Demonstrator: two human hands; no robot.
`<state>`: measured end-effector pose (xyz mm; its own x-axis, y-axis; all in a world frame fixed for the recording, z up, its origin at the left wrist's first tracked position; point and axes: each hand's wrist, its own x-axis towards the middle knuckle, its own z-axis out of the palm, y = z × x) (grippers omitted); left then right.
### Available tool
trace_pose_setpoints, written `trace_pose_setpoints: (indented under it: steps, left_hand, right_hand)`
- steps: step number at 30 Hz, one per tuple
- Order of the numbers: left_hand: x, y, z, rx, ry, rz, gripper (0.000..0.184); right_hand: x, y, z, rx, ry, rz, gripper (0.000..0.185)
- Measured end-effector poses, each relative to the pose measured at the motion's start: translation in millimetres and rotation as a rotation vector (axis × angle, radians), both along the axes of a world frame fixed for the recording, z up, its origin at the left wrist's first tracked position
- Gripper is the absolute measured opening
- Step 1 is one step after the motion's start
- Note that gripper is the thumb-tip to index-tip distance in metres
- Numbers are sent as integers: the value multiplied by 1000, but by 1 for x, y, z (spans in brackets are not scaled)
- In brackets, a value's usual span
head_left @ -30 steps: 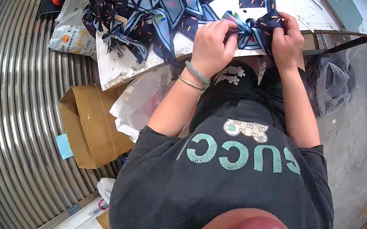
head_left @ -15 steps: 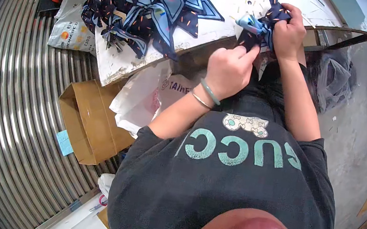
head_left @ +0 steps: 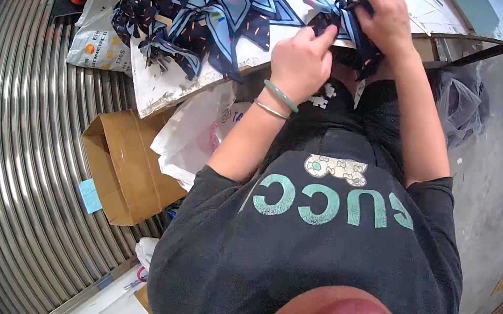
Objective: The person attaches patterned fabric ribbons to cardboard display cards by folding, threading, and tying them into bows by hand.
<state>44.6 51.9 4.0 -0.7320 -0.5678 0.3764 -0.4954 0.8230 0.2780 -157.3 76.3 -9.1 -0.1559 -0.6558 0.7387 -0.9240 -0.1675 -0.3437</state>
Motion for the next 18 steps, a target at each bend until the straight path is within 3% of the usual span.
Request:
trace_pose_setpoints:
  steps: [2, 3, 4, 7, 10, 11, 13, 14, 16, 18]
  left_hand:
    - [2, 8, 0, 88, 41, -135, 28]
    - [4, 11, 2, 358, 162, -225, 20]
    - [6, 5, -1, 410, 286, -272, 14]
    - [8, -41, 9, 562, 500, 126, 28]
    - [-7, -71, 15, 950, 448, 118, 36]
    - [-15, -67, 24, 1071, 414, 97, 36]
    - [-21, -79, 0, 996, 322, 47, 33]
    - [-24, -80, -4, 957, 270, 40, 31]
    - [-25, -82, -7, 1110, 343, 55, 32]
    - [-26, -80, -4, 1215, 348, 76, 38]
  right_hand:
    - [-2, -6, -19, 155, 59, -81, 29]
    - [-3, -6, -21, 161, 46, -90, 28]
    - [-2, -5, -21, 170, 32, -95, 26]
    - [-9, -8, -23, 93, -71, 49, 31]
    - [-8, 2, -8, 189, -462, 239, 40]
    - [-5, 6, 0, 185, -457, 236, 40]
    - [2, 17, 11, -93, -360, 202, 42]
    - [7, 26, 16, -223, -175, 20, 34]
    - [14, 45, 10, -192, -248, 56, 23]
    - [30, 51, 8, 7, -61, 38, 20]
